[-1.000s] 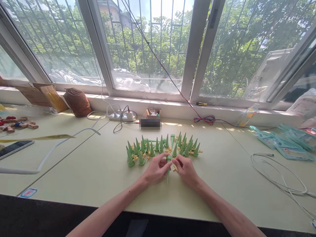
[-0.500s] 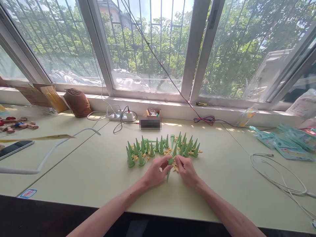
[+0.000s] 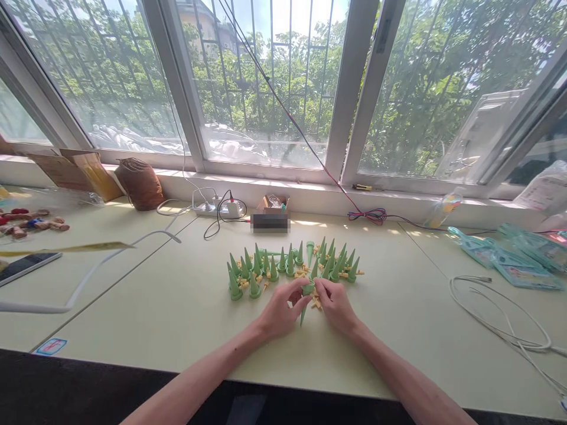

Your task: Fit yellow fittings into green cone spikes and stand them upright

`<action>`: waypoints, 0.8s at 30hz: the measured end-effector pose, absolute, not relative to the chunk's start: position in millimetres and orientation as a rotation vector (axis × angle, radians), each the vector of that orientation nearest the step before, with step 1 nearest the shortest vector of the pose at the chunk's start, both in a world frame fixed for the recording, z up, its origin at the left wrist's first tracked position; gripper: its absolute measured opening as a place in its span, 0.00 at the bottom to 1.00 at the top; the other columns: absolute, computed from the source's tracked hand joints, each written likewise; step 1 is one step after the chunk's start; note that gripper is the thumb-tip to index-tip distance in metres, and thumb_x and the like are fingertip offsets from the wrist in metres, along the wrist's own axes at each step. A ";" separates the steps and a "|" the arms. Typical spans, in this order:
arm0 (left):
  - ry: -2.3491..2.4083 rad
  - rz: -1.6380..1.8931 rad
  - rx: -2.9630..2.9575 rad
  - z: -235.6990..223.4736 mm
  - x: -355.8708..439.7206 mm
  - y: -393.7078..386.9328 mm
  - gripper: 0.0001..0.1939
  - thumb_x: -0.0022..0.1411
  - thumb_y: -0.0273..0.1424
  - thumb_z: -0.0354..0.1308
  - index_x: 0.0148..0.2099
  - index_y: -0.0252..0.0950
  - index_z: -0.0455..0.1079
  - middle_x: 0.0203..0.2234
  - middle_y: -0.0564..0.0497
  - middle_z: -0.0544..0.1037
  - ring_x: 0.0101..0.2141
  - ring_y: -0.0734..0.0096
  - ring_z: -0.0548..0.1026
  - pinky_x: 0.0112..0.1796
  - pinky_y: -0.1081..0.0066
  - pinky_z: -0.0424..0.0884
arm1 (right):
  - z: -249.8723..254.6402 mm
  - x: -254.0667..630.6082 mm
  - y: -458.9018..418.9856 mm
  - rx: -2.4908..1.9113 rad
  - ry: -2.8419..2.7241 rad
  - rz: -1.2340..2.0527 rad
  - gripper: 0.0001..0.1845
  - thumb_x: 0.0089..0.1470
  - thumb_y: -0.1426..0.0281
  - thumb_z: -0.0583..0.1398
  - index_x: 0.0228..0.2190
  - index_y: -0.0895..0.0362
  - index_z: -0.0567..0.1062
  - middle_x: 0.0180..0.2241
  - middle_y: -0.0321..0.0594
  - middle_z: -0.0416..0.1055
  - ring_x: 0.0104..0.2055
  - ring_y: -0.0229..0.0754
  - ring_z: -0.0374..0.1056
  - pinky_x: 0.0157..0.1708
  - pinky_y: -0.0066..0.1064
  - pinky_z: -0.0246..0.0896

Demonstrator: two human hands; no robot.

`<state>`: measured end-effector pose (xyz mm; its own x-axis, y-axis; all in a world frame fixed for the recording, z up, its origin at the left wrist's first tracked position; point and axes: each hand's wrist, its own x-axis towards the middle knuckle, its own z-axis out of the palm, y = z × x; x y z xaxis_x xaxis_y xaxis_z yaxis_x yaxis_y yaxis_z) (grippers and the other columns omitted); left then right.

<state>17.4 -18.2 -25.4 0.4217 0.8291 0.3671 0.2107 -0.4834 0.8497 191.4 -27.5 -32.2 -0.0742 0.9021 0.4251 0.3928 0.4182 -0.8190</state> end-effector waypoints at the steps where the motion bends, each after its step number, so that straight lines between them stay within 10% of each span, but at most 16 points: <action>1: 0.867 1.054 1.864 -24.1 18.3 -18.0 0.15 0.63 0.39 0.59 0.49 0.36 0.71 0.20 0.55 0.69 0.20 0.75 0.66 0.25 0.74 0.67 | -32.5 191.4 -27.5 -1.149 -1.662 0.613 0.27 0.66 0.55 0.49 0.19 0.54 0.55 0.17 0.30 0.49 0.20 0.34 0.46 0.19 0.29 0.44; 10: 0.845 0.980 1.388 -10.8 17.5 -13.0 0.24 0.59 0.47 0.63 0.48 0.35 0.64 0.21 0.54 0.75 0.12 0.81 0.63 0.15 0.77 0.60 | -32.0 192.3 -31.1 -1.115 -1.736 0.626 0.14 0.65 0.60 0.54 0.40 0.57 0.73 0.23 0.34 0.67 0.22 0.37 0.60 0.23 0.28 0.56; 24: 0.821 0.957 1.594 -20.1 15.2 -14.3 0.21 0.63 0.43 0.59 0.51 0.36 0.63 0.21 0.59 0.69 0.15 0.80 0.65 0.17 0.77 0.63 | -38.8 196.7 -26.6 -1.089 -1.860 0.554 0.18 0.67 0.64 0.51 0.26 0.56 0.65 0.22 0.33 0.63 0.23 0.36 0.56 0.25 0.27 0.52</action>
<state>15.2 -14.3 -20.1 0.4439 0.8794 0.1718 0.0363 -0.2092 0.9772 196.7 -26.6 -38.8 -0.2233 0.8556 0.4670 0.4608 0.5148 -0.7229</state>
